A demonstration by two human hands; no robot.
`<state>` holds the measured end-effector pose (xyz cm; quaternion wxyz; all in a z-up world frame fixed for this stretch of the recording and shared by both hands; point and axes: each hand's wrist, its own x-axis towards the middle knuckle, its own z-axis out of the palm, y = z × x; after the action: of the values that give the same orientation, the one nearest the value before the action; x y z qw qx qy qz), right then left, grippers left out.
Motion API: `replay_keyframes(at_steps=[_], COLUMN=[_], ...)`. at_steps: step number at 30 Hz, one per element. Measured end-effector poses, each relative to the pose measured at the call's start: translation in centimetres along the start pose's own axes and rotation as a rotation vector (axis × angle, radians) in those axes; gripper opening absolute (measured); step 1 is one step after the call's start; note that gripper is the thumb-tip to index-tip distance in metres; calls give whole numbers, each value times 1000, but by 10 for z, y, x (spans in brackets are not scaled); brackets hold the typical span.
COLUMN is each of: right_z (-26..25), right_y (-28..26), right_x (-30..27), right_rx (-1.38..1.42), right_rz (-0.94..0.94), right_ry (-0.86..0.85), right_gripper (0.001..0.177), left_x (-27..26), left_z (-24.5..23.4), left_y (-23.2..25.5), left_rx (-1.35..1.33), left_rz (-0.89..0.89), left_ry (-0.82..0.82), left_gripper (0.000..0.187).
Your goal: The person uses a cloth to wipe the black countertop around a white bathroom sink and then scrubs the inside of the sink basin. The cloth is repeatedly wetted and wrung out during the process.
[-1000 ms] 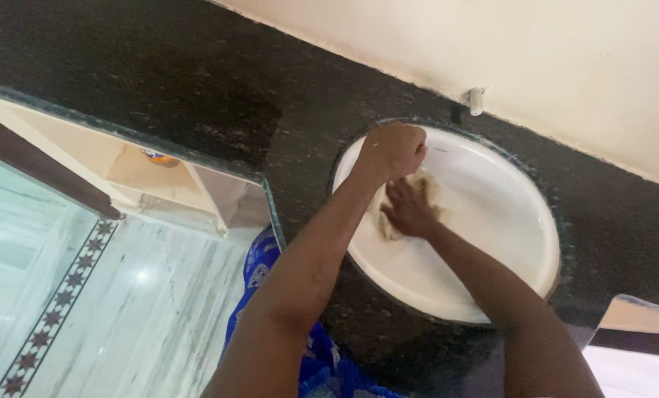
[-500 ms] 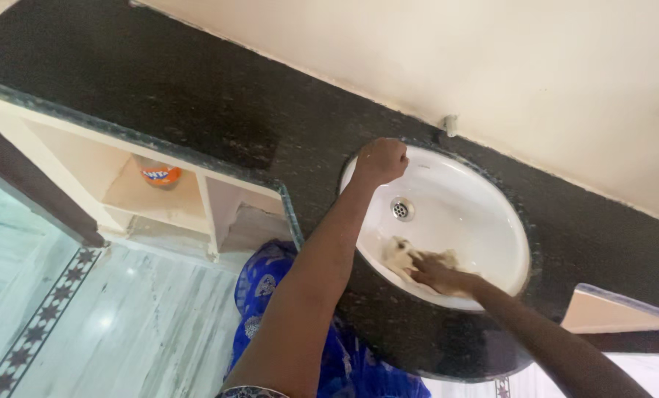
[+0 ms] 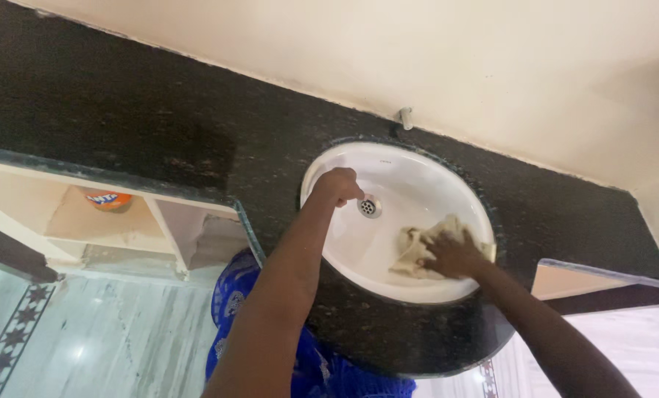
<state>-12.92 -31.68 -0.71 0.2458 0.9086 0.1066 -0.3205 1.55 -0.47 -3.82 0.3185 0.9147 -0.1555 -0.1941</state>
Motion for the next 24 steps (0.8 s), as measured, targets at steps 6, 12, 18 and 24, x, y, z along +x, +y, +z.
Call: replay_keyframes(at_steps=[6,12,18,24], right_z=[12,-37,15,44], right_y=[-5,-122,-145,-17], right_x=[125,173,154,39], right_rx=[2,223,551,295], right_rz=[56,-182,-818,-481], right_ry=[305,162,196,-65], right_gripper=[91,76,63,85], left_x=[24,4,-13,3], left_z=[6,0,-19,-11], left_y=[-6,0,1,-13], left_rx=[113,32,-148,-135], left_rz=[-24,-157,-208,-114], left_ry=[26,-57,-101,-69], left_gripper=[62,59,49,48])
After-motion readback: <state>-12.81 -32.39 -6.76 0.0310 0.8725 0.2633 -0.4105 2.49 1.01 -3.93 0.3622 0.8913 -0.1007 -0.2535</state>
